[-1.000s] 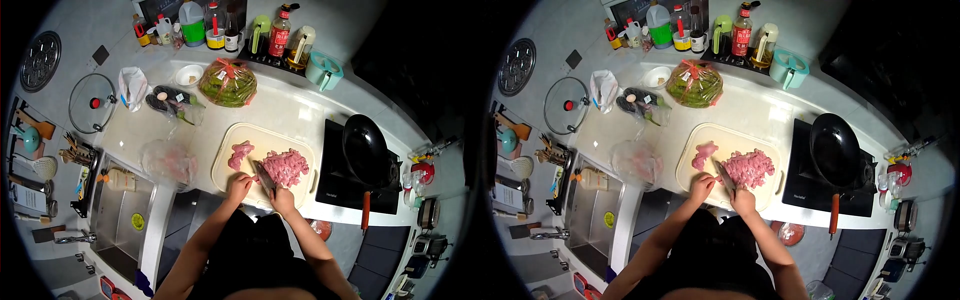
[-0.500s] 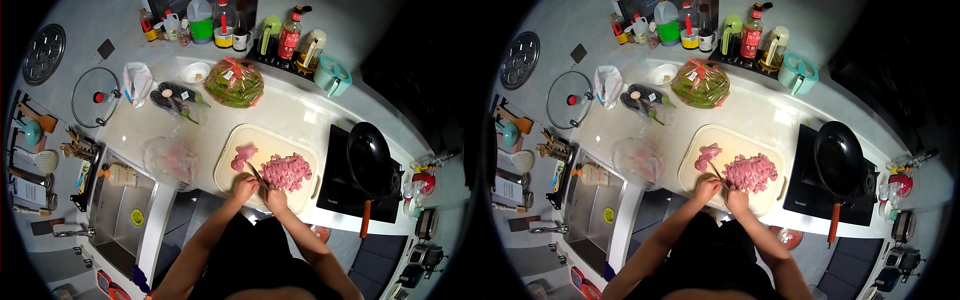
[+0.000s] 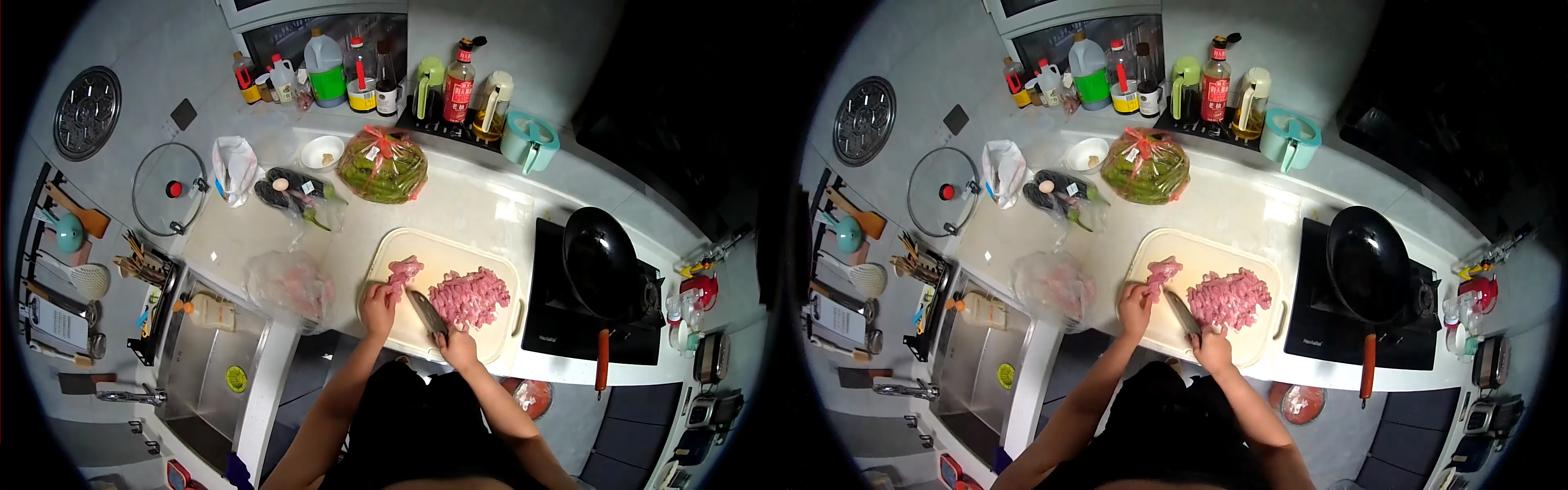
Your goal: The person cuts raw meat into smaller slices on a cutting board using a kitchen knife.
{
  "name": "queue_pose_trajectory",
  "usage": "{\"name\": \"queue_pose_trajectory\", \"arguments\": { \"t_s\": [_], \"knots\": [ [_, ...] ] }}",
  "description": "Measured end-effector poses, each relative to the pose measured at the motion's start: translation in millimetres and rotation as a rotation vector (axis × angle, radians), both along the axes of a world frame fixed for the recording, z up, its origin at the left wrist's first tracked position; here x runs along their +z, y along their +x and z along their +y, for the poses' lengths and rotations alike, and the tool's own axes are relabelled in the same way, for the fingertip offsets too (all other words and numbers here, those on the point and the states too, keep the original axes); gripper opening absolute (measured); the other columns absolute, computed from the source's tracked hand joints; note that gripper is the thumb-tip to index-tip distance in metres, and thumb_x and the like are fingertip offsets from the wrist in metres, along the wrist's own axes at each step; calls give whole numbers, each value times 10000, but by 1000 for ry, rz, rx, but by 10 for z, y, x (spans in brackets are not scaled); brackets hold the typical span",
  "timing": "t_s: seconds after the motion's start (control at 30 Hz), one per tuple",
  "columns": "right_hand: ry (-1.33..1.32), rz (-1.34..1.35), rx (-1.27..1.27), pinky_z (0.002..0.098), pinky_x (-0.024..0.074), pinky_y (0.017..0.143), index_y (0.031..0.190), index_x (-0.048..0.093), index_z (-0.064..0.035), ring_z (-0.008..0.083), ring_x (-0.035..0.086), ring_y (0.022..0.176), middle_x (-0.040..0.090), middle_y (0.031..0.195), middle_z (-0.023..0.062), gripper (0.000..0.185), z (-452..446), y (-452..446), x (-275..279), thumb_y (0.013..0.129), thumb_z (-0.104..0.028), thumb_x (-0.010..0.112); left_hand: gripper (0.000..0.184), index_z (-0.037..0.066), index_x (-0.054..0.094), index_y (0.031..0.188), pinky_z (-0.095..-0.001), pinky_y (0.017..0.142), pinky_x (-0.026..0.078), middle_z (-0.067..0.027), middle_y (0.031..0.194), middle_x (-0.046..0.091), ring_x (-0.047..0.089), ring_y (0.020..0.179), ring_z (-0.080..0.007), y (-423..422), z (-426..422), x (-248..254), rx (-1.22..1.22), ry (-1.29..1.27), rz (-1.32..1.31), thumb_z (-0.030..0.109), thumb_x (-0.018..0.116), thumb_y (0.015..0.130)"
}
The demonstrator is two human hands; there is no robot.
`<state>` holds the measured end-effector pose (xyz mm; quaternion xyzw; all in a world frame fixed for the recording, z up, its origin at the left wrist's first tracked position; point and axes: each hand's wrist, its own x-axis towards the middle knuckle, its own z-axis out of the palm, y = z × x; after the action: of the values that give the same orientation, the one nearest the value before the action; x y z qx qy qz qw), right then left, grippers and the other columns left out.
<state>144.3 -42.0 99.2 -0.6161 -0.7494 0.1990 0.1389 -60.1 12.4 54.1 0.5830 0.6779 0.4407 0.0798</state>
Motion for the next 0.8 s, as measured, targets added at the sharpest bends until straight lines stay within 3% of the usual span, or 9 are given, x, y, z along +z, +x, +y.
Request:
{"name": "queue_pose_trajectory", "arguments": {
  "t_s": [0.1, 0.2, 0.23, 0.33, 0.37, 0.57, 0.67, 0.8],
  "knots": [
    [-14, -4, -77, 477, 505, 644, 812, 566, 34, 407, 603, 630, 597, 678, 244, 321, 43, 46, -82, 829, -286, 552, 201, 62, 634, 822, -368, 659, 485, -113, 844, 617, 596, 750, -279, -100, 132, -73, -22, -158, -14, 146, 732, 667],
    [-44, 9, -190, 483, 497, 598, 822, 561, 44, 402, 606, 615, 606, 675, 239, 326, 169, 100, -34, 825, -282, 559, 195, 24, 627, 841, -336, 611, 493, -118, 820, 648, 619, 663, -227, -278, 275, -464, -101, -257, -419, 134, 709, 702],
    [-48, 13, -211, 483, 496, 597, 860, 552, 46, 401, 609, 623, 609, 681, 240, 328, 228, 102, -22, 824, -280, 560, 164, 17, 635, 863, -283, 563, 497, -88, 791, 663, 611, 605, -159, -318, 302, -460, -111, -204, -434, 140, 675, 762],
    [-32, 79, -236, 478, 494, 597, 944, 518, 52, 398, 614, 640, 610, 683, 241, 349, 279, 59, 16, 811, -267, 569, 141, 48, 655, 893, -247, 553, 500, -35, 787, 644, 595, 621, -115, -419, 336, -290, 36, -574, -1066, 160, 652, 807],
    [-22, 109, -240, 475, 494, 598, 967, 505, 53, 397, 615, 645, 610, 681, 241, 360, 278, 46, 42, 806, -262, 573, 141, 73, 665, 924, -219, 545, 498, 0, 794, 626, 584, 639, -88, -431, 313, -228, 43, -628, -1139, 175, 628, 834],
    [-44, 208, -171, 472, 485, 590, 971, 481, 36, 406, 608, 648, 604, 668, 240, 348, 205, -4, 145, 760, -209, 611, 240, 4, 640, 1020, -216, 589, 507, -41, 854, 639, 602, 695, -109, -356, 212, -142, -112, -550, -1238, 65, 656, 788],
    [-96, 245, -192, 477, 480, 597, 955, 489, 29, 413, 604, 657, 601, 674, 247, 326, 188, -68, 231, 757, -196, 616, 275, -39, 625, 1031, -222, 614, 514, -71, 878, 646, 618, 719, -130, -255, 205, -100, -205, -441, -1410, 15, 665, 765],
    [-124, 270, -181, 487, 475, 636, 945, 486, 36, 427, 600, 700, 598, 705, 268, 320, 184, -82, 237, 757, -189, 613, 274, -60, 622, 1026, -241, 643, 519, -87, 916, 648, 625, 771, -144, -203, 233, -147, -210, -479, -1447, 4, 666, 764]
  ]
}}
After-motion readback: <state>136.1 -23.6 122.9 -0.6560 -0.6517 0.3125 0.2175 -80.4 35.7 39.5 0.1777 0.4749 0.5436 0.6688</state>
